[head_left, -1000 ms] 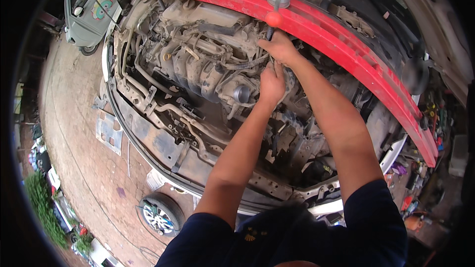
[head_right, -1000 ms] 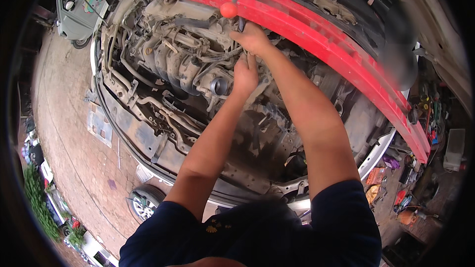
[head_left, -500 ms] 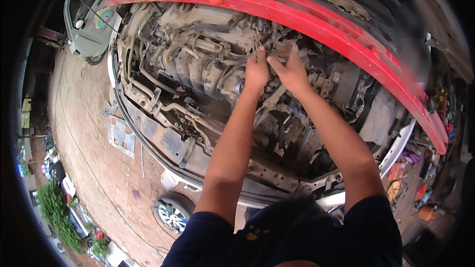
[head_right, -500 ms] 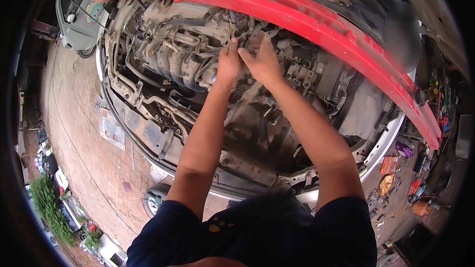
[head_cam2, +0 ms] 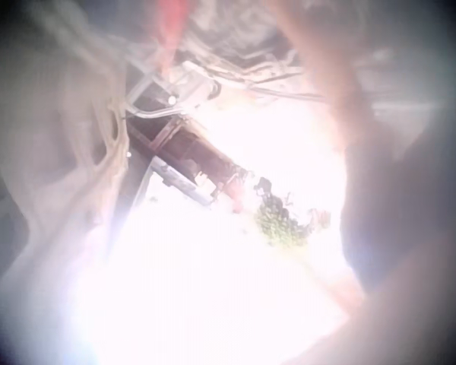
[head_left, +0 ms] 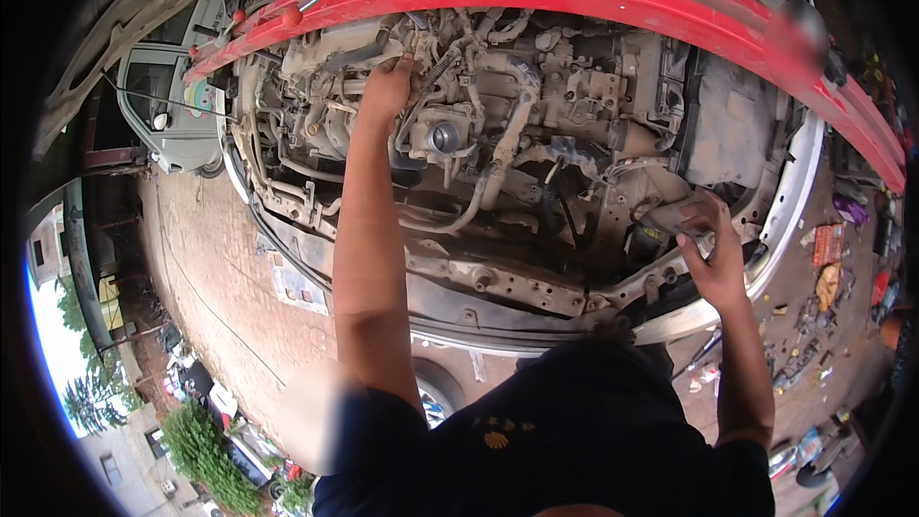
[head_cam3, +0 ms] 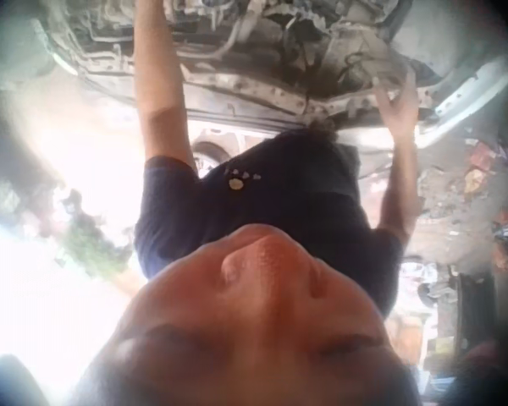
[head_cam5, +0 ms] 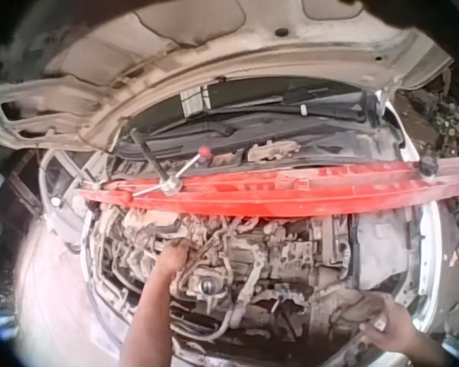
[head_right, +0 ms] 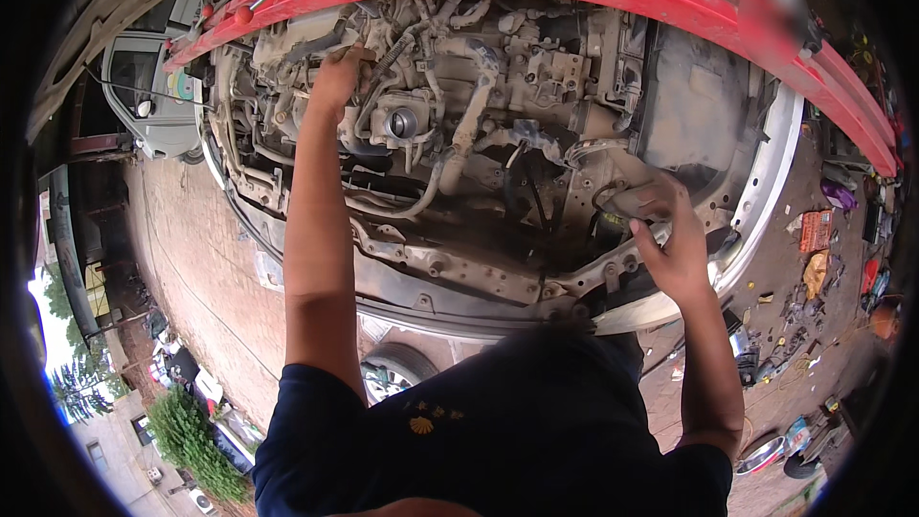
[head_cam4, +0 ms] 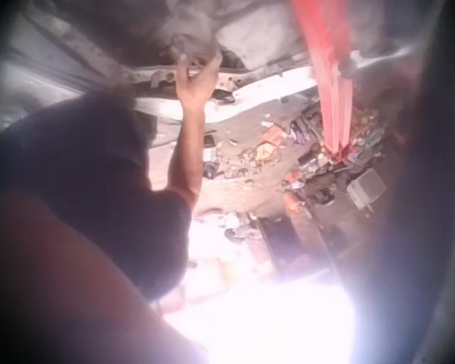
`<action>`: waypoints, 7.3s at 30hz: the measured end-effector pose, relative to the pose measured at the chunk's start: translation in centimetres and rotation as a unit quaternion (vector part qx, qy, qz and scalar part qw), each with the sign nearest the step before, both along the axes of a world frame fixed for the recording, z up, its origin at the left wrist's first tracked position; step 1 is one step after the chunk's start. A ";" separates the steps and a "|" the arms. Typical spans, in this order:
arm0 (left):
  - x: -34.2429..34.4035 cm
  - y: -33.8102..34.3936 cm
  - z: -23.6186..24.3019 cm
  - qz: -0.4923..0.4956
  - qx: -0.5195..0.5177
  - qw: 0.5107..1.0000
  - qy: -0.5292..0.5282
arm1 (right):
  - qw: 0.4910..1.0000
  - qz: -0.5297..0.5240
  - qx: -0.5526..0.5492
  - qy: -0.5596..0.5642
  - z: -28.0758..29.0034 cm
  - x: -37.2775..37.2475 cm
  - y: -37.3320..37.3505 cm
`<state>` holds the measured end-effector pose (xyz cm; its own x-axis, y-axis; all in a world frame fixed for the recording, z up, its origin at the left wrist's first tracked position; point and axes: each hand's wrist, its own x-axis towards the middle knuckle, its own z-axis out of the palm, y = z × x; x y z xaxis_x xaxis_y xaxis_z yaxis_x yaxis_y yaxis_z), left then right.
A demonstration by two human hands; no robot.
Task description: The person works on a car engine with the hood open, using a wrench to tighten bolts and a screwdriver to adjust components. The person moves around the vehicle to retrieve tools and continues manipulating engine parts throughout the clip.
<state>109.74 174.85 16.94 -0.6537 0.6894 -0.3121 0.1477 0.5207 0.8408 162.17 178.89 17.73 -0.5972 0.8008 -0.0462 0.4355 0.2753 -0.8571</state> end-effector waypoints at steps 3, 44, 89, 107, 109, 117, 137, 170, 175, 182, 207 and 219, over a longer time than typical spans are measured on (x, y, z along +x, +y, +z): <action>-1.1 0.5 1.3 -0.030 -0.083 0.987 0.137 | 1.000 0.000 0.022 -0.012 -0.5 1.1 0.1; -2.7 7.6 1.2 -0.260 0.005 0.915 0.307 | 0.955 0.005 0.291 -0.054 -6.3 10.3 0.9; -4.2 8.0 -2.5 -0.265 0.142 0.916 0.264 | 0.726 -0.092 -0.597 0.328 -18.1 -44.1 8.0; -5.0 7.2 -3.7 -0.180 0.092 0.895 0.398 | 0.810 -0.164 -0.540 0.159 -17.0 -41.5 5.8; -4.7 8.3 -3.3 -0.224 0.052 0.904 0.360 | 0.863 -0.274 -0.399 0.145 -17.8 -40.0 5.5; -6.7 5.6 -1.7 -0.179 -0.045 0.896 0.403 | 0.944 0.012 -0.232 0.234 -4.7 -15.6 -3.7; 32.0 -11.2 -0.2 -0.283 0.254 0.897 0.227 | 0.744 -0.283 -0.433 -0.424 -20.2 47.6 -49.8; 65.9 -4.9 -0.3 -0.625 0.113 0.727 0.260 | 0.520 -0.705 -0.474 0.092 -29.5 52.0 -58.0; 65.2 -6.0 -1.3 -0.646 0.132 0.721 0.216 | 0.589 -0.667 -0.448 0.082 -27.1 49.9 -53.4; 63.0 -9.4 -3.9 -0.649 0.110 0.737 0.156 | 0.614 -0.661 -0.422 0.092 -23.5 46.7 -52.0; 62.7 -14.4 -3.6 -0.685 0.094 0.713 0.115 | 0.625 -0.656 -0.417 0.071 -24.6 46.2 -53.6; 64.3 -15.2 -3.0 -0.673 0.093 0.729 0.082 | 0.623 -0.670 -0.404 0.014 -27.1 46.8 -58.1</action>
